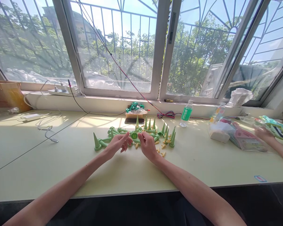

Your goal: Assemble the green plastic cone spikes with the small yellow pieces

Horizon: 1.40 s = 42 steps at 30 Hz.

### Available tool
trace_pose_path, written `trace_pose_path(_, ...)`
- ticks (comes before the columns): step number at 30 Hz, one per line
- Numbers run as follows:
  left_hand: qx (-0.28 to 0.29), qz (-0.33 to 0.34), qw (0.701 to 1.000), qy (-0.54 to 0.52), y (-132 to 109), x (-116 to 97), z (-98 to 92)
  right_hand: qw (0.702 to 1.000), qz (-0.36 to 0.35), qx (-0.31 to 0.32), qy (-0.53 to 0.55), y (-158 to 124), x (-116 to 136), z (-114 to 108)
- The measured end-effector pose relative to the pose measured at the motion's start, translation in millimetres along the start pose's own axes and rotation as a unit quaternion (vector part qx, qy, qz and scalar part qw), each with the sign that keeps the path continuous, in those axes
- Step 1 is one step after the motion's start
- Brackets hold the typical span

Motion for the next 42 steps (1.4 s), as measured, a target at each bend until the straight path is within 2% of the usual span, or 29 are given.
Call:
trace_pose_path(5, 0.034, -0.053, 0.997, -0.049, -0.7, 3.7, 5.2, 0.999, -0.02, 0.027, -0.002, -0.7, 6.6, 0.9)
trace_pose_path(17, 0.073, -0.057, 0.99, -0.106, -2.3, 4.3, 6.5, 0.999, -0.027, 0.034, -0.022, 0.7, 1.0, 1.7)
trace_pose_path(20, 0.073, -0.034, 0.993, -0.087, -2.9, 1.5, 5.2, 0.999, -0.03, 0.032, -0.03, 0.9, 1.8, 1.6)
trace_pose_path(25, 0.061, 0.047, 0.997, 0.015, -5.1, -7.1, 2.6, 0.998, -0.025, 0.036, -0.046, 0.5, 4.1, 1.3)
trace_pose_path(33, 0.003, 0.179, 0.972, 0.156, -7.1, -8.8, 0.1, 0.997, -0.011, 0.053, -0.053, 2.2, -1.5, 5.2)
trace_pose_path(38, -0.024, 0.193, 0.962, 0.193, -6.2, -7.9, 0.5, 0.998, -0.006, 0.038, -0.051, 2.4, -4.2, 6.2)
trace_pose_path(42, -0.058, 0.18, 0.966, 0.174, -4.9, -9.3, -1.0, 0.999, 0.0, 0.007, -0.041, 2.6, -3.4, 4.1)
Point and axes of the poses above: each hand's wrist, its own y-axis towards the middle knuckle, its own z-axis out of the palm, x = y × z, the point moved 5 cm from there along y, towards the middle knuckle, and after that the axes turned 2 degrees about y, right-handed, at the moved point
